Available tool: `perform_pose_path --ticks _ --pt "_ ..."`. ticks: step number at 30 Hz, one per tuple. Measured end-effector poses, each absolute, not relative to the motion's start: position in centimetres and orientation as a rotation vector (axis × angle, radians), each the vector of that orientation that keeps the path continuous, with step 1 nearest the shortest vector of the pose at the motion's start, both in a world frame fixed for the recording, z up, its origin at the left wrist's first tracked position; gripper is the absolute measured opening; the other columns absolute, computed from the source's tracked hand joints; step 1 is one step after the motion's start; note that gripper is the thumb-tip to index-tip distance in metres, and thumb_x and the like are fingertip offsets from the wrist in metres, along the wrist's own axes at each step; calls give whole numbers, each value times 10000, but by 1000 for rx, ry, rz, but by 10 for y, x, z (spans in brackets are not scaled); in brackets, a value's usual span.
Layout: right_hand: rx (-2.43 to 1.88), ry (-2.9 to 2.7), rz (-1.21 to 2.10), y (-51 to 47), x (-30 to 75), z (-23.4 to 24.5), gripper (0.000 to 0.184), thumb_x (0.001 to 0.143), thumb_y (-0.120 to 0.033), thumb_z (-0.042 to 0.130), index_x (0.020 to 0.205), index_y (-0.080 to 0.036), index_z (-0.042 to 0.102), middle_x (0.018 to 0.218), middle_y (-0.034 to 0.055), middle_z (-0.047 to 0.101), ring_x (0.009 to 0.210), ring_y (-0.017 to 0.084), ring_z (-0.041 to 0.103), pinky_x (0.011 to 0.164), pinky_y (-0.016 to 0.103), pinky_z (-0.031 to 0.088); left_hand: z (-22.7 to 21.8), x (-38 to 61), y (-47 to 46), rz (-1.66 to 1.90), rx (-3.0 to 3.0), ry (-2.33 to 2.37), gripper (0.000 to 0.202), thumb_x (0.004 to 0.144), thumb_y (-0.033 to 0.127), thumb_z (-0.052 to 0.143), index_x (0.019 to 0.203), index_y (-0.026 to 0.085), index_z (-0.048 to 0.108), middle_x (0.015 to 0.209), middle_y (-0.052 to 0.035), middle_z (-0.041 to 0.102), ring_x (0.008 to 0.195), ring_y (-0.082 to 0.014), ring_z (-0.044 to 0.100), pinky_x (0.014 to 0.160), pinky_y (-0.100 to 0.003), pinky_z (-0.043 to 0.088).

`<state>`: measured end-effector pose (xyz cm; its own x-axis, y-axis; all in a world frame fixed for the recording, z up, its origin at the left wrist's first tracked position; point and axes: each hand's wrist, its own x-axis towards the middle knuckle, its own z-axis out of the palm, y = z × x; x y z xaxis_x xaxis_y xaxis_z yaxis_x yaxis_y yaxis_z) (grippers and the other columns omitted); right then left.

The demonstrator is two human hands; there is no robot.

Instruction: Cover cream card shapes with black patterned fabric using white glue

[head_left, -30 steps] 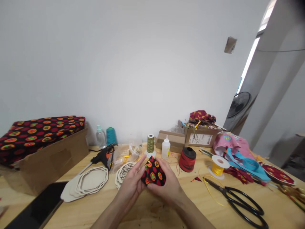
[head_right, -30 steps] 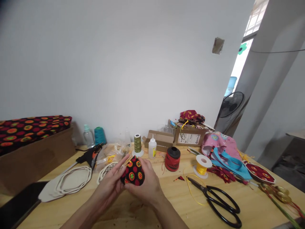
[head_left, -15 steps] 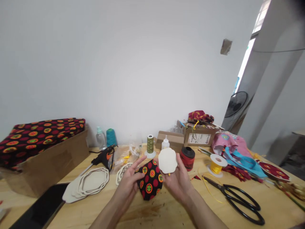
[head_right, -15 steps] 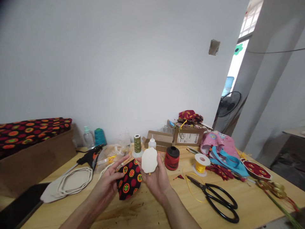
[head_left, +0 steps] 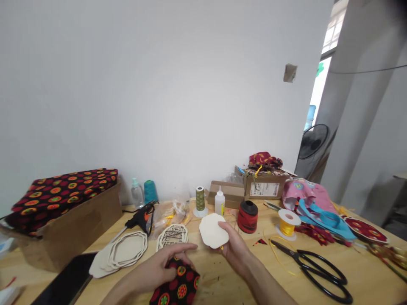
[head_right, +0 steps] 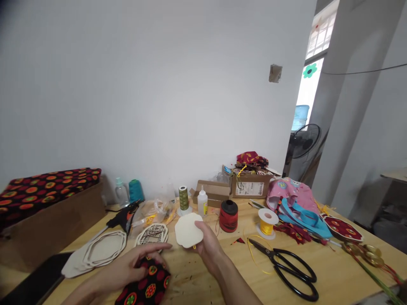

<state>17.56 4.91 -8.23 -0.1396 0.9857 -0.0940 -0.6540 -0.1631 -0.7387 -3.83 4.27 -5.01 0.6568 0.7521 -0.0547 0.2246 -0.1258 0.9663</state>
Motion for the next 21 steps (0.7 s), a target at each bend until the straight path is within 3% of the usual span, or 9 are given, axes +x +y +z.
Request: perform_pose_path --ticks 4,9,13,16,21 --pt "-779 -760 1553 49 172 -86 140 663 -256 585 726 -137 623 542 -9 622 495 123 548 471 212 396 -63 -50 42 563 1679 852 570 623 17 468 1135 258 543 924 -15 680 917 -230 569 811 -324 376" --pt "-824 -966 1445 48 172 -85 228 582 -200 669 796 -121 666 666 16 668 618 155 574 555 237 400 -72 -49 45 648 1674 886 487 679 195 607 1157 232 518 896 -30 671 876 -224 567 806 -314 366" --pt "-856 -1003 1343 53 174 -90 301 534 -166 708 831 -146 662 783 32 690 737 189 588 654 283 413 -73 -46 43 673 1656 912 491 664 246 642 1141 258 528 848 -10 654 788 -205 575 733 -298 402" --pt "-851 -994 1341 55 174 -93 329 507 -176 737 824 -142 655 752 42 697 720 191 603 653 291 421 -73 -44 41 680 1659 931 448 660 270 643 1101 262 568 834 -11 660 758 -209 582 702 -298 418" --pt "-824 -923 1401 54 175 -93 375 500 -249 768 825 -139 619 647 27 686 603 160 613 572 266 437 -70 -46 42 765 1688 969 296 669 289 627 957 228 663 888 -47 681 866 -247 567 784 -326 388"
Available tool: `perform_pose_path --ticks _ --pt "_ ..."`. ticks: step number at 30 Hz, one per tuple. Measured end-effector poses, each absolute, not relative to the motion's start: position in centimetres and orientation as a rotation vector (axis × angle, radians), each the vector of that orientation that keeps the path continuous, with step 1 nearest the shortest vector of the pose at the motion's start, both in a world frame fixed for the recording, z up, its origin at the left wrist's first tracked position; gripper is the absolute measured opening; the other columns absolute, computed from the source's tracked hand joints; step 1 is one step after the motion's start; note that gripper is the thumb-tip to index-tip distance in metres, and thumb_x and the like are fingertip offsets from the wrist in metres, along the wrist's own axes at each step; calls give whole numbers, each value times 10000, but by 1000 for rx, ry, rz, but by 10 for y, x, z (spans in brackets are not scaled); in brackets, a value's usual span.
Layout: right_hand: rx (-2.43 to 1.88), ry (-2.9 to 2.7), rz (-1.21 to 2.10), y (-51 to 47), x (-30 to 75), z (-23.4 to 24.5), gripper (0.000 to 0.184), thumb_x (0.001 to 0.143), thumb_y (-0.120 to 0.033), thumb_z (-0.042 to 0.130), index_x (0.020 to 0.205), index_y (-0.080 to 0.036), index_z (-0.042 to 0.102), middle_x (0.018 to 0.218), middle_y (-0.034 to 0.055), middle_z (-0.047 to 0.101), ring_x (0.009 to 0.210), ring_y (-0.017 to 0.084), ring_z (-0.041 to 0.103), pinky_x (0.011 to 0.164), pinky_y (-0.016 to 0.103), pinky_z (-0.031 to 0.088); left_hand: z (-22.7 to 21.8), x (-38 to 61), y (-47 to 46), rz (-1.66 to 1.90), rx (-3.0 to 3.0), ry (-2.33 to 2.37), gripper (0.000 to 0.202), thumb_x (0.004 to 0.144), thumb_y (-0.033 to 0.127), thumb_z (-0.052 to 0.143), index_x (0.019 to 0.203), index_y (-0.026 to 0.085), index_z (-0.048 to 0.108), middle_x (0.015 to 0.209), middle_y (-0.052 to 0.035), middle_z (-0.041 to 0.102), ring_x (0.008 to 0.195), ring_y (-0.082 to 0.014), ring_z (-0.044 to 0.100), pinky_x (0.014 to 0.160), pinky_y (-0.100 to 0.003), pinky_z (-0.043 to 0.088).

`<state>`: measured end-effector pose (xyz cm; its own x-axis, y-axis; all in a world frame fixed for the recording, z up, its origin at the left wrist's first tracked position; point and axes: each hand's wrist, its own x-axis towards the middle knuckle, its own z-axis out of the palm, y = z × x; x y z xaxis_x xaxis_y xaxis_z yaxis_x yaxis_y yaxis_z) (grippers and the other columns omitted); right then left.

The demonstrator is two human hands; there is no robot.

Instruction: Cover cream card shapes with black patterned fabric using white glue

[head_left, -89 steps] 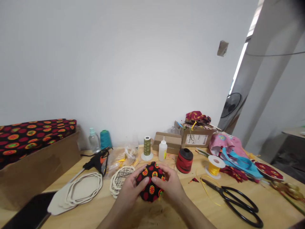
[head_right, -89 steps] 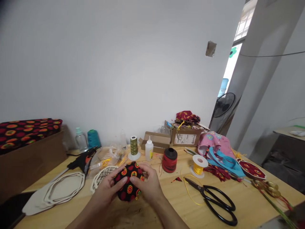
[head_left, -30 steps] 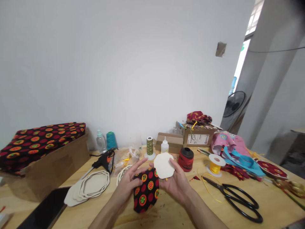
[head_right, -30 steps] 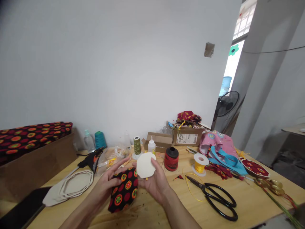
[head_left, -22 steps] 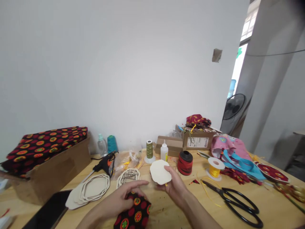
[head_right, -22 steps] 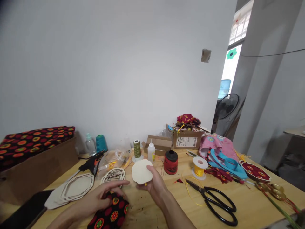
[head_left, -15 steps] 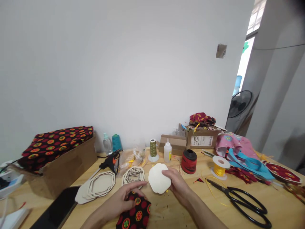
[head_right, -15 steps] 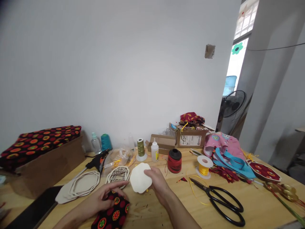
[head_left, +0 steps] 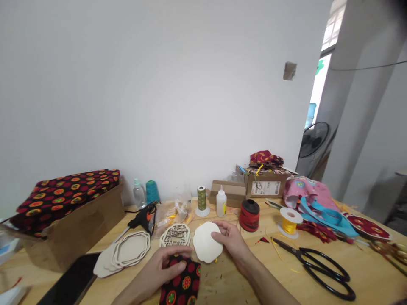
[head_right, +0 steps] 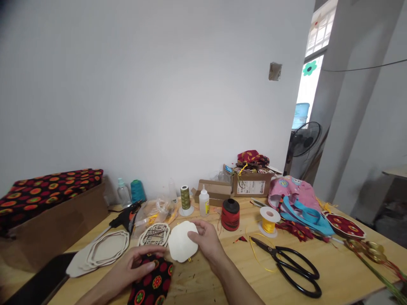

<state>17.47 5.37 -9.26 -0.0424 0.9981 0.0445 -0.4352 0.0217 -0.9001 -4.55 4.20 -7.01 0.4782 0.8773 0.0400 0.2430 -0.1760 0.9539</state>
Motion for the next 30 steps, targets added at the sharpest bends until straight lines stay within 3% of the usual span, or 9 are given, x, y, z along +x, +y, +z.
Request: perform_pose_path --ticks 4,7,9,13,16,20,24,27,30 --pt "-799 -863 1458 50 175 -91 357 554 -276 745 841 -139 584 702 31 680 560 137 605 509 247 451 -65 -53 45 831 1689 1014 281 661 271 641 937 224 669 638 1 640 617 -179 538 608 -262 384" --pt "-771 -847 1491 48 175 -89 340 552 -255 748 815 -135 569 703 25 674 561 134 606 487 236 463 -57 -59 44 848 1693 1057 267 651 275 651 909 213 687 569 4 611 543 -165 502 532 -247 356" --pt "-757 -847 1510 48 174 -87 346 545 -244 755 808 -131 561 683 22 673 542 126 602 471 228 466 -51 -61 43 912 1703 1105 218 645 282 655 842 209 712 631 -28 633 626 -201 528 588 -269 377" --pt "-716 -860 1531 47 172 -87 357 539 -260 765 790 -135 543 684 23 674 530 120 598 456 221 462 -46 -60 44 1148 1671 1138 129 674 300 621 711 237 727 898 -63 638 998 -279 460 885 -311 307" --pt "-674 -876 1516 46 168 -90 365 540 -288 767 776 -143 530 689 15 664 538 107 588 478 215 452 -51 -48 48 1183 1585 1061 173 672 310 623 797 238 718 974 -72 645 1061 -290 446 923 -348 307" --pt "-671 -931 1465 47 161 -93 374 548 -340 751 767 -155 512 712 29 660 553 123 586 489 232 438 -61 -15 56 1076 1422 877 408 584 247 713 988 230 655 1040 -75 663 949 -263 568 829 -356 426" --pt "-741 -1019 1288 50 161 -93 394 525 -396 735 754 -159 520 712 46 650 641 169 596 585 290 463 -69 12 65 1046 1235 792 329 549 246 737 832 84 699 667 -105 726 578 -230 637 578 -324 498" --pt "-870 -1038 1015 50 169 -92 339 585 -388 685 792 -172 525 774 45 618 749 186 582 712 314 452 -70 16 69 1128 1046 776 334 595 273 709 861 74 671 644 -95 725 581 -215 649 545 -287 499" --pt "-1003 -1052 769 56 177 -87 311 664 -329 604 922 -180 517 971 85 576 921 219 537 838 356 401 -69 7 69 1215 851 783 342 650 229 672 957 91 610 695 -84 731 609 -187 663 538 -255 509"
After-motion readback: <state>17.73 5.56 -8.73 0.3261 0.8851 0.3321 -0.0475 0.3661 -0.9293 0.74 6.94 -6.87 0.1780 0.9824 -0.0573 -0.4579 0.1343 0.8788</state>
